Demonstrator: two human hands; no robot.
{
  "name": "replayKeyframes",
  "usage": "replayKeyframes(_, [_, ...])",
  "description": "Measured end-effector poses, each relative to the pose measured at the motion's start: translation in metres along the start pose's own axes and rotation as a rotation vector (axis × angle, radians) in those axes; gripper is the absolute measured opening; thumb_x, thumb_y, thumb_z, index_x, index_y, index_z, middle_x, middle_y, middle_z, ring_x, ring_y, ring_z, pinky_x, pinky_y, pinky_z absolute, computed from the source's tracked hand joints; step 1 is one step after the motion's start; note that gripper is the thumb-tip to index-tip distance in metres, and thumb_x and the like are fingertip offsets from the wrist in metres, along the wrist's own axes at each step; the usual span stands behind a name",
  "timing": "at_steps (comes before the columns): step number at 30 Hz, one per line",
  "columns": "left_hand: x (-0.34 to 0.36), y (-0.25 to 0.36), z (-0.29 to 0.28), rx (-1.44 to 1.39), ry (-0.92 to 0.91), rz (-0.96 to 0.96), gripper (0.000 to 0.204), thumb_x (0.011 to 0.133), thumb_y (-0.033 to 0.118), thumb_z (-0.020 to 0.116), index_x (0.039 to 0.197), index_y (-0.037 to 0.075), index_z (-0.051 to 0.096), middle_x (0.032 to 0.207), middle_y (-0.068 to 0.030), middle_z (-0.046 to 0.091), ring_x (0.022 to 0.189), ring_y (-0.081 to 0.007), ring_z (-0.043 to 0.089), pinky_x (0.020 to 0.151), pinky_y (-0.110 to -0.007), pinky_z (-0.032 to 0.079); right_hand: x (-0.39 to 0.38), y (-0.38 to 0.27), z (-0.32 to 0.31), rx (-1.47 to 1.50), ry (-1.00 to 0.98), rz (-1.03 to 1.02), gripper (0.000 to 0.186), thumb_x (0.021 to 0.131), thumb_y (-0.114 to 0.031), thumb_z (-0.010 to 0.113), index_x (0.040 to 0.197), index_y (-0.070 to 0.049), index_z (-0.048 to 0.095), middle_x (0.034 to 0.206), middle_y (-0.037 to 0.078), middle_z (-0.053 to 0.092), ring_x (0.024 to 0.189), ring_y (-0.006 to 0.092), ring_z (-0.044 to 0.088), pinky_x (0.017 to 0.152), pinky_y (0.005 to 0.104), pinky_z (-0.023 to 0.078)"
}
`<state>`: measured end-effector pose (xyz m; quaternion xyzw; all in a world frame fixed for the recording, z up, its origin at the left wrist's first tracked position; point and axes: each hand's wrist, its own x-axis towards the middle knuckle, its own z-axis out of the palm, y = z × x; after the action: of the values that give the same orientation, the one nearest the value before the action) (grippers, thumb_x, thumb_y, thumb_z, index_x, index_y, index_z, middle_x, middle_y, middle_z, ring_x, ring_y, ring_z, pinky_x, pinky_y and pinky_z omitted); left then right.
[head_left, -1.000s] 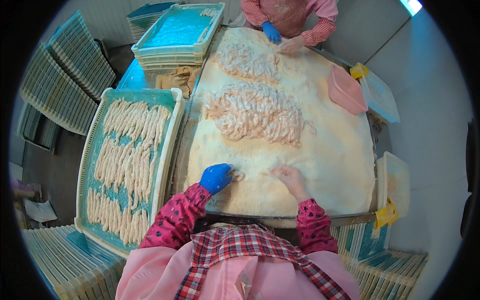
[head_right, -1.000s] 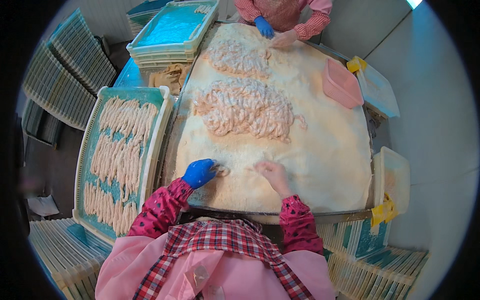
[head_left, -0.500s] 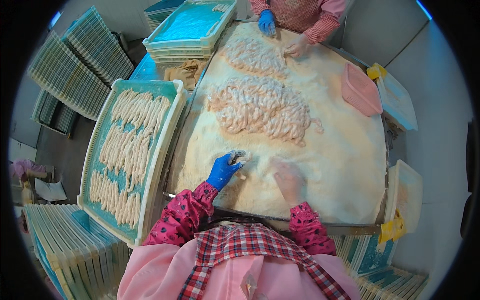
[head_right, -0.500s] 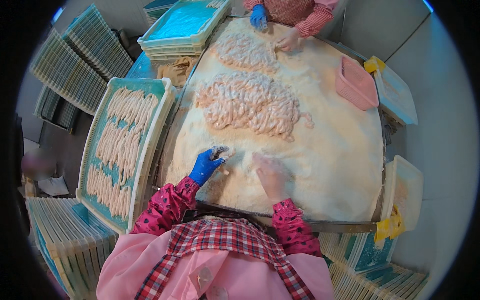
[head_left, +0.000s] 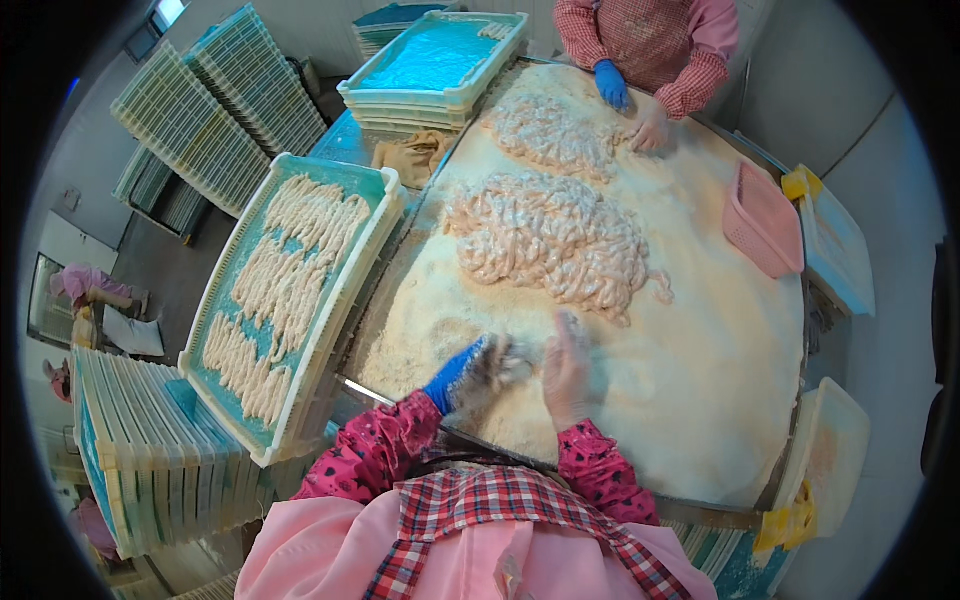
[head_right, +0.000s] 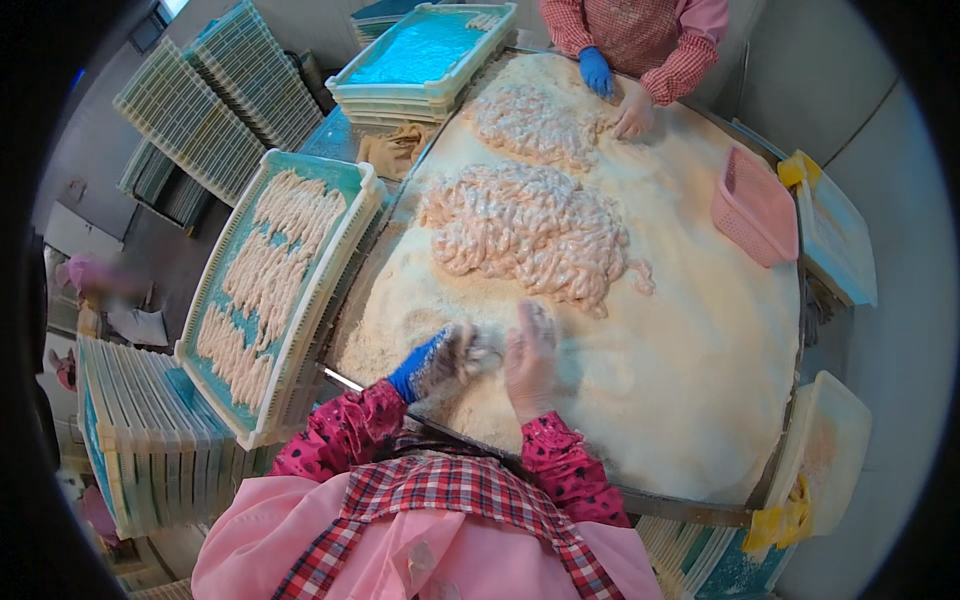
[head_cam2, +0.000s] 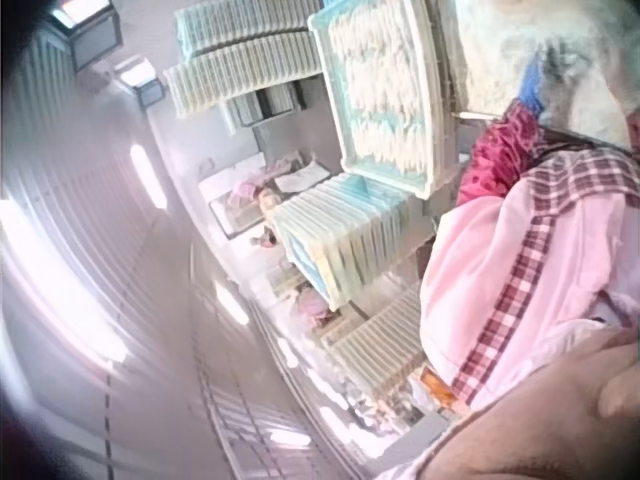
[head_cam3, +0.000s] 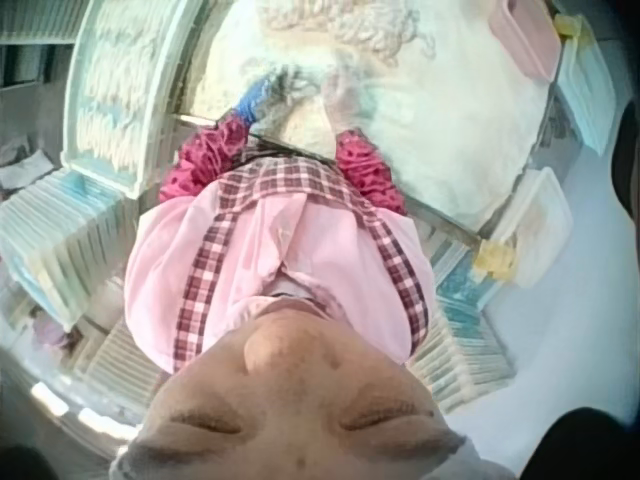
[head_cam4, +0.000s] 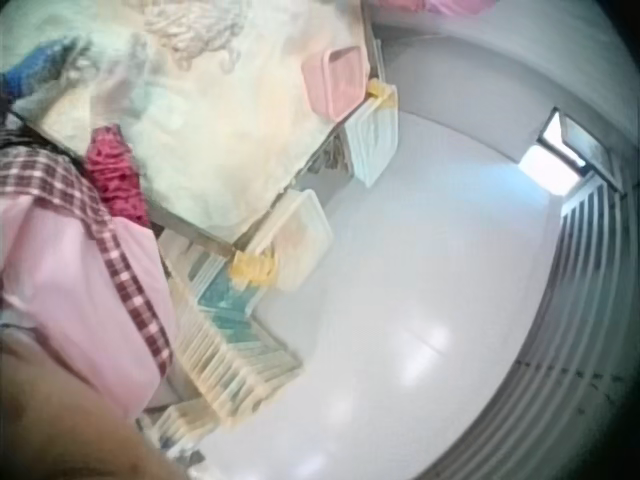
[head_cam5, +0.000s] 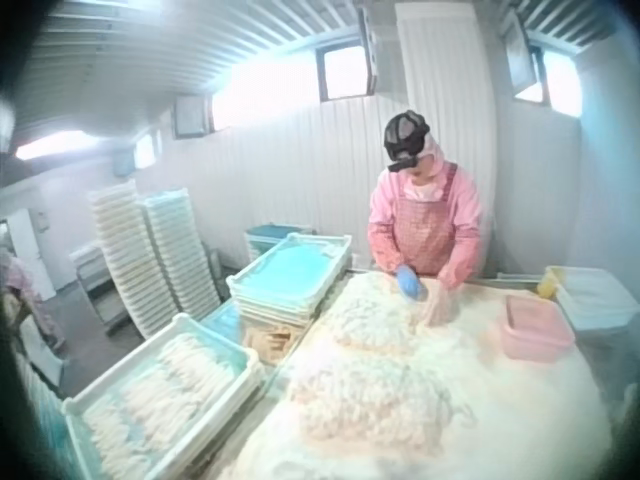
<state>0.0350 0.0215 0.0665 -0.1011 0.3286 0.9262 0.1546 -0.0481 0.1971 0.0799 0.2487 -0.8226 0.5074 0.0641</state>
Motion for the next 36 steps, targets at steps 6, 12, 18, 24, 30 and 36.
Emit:
replayKeyframes(6, [0.014,-0.047,0.003,-0.064,0.133,0.121,0.051,0.096,0.028,0.035,0.141,0.009,0.019,0.138,-0.0111,0.034,0.122,-0.02,0.039,0.099,-0.032,0.034,0.006,-0.037,0.031,-0.117,-0.164,-0.211,0.056,0.092,-0.041,0.03,0.133,-0.004,0.038,0.138,0.018,0.034,0.13,0.0348,0.027,0.108,0.0485,0.007])
replayKeyframes(12, [0.02,-0.01,-0.059,-0.36,0.19,0.14,0.041,0.095,0.04,0.037,0.123,0.011,0.046,0.111,-0.0053,0.056,0.09,-0.019,0.055,0.077,-0.035,0.047,0.047,-0.067,0.073,0.303,-0.224,-0.17,0.053,0.084,-0.025,0.057,0.128,-0.001,0.042,0.126,0.021,0.046,0.12,0.0331,0.041,0.1,0.0375,0.032])
replayKeyframes(18, [-0.043,0.192,-0.076,-0.927,0.046,0.528,0.043,0.092,0.043,0.042,0.117,0.01,0.05,0.106,-0.0058,0.055,0.095,-0.0197,0.052,0.083,-0.032,0.044,0.102,-0.005,0.088,-0.531,-0.015,-0.096,0.029,0.071,-0.007,0.067,0.097,-0.004,0.054,0.095,0.012,0.058,0.09,0.0288,0.054,0.078,0.0387,0.042])
replayKeyframes(24, [-0.107,0.392,-0.223,0.141,1.138,1.013,0.053,0.091,0.053,0.036,0.121,0.011,0.045,0.095,-0.0067,0.06,0.073,-0.017,0.055,0.062,-0.031,0.046,0.102,-0.002,0.111,-0.532,0.015,0.091,0.032,0.068,-0.004,0.069,0.095,-0.007,0.054,0.085,0.009,0.059,0.085,0.0273,0.055,0.075,0.0393,0.043])
replayKeyframes(30, [-0.104,0.442,-0.324,0.694,1.111,0.821,0.045,0.094,0.042,0.037,0.124,0.009,0.044,0.096,-0.0056,0.059,0.077,-0.0161,0.053,0.067,-0.03,0.043,0.106,-0.019,0.123,-0.551,0.048,0.191,0.027,0.068,-0.003,0.066,0.091,-0.006,0.052,0.084,0.009,0.059,0.084,0.0283,0.055,0.074,0.0395,0.043])
replayKeyframes(36, [-0.105,0.445,-0.346,0.768,0.97,0.756,0.045,0.094,0.037,0.039,0.126,0.006,0.043,0.106,-0.0072,0.056,0.089,-0.0171,0.052,0.077,-0.03,0.041,0.109,-0.002,0.103,-0.131,0.133,0.47,0.018,0.073,-0.003,0.062,0.088,-0.003,0.053,0.081,0.007,0.056,0.078,0.019,0.055,0.072,0.0306,0.045])
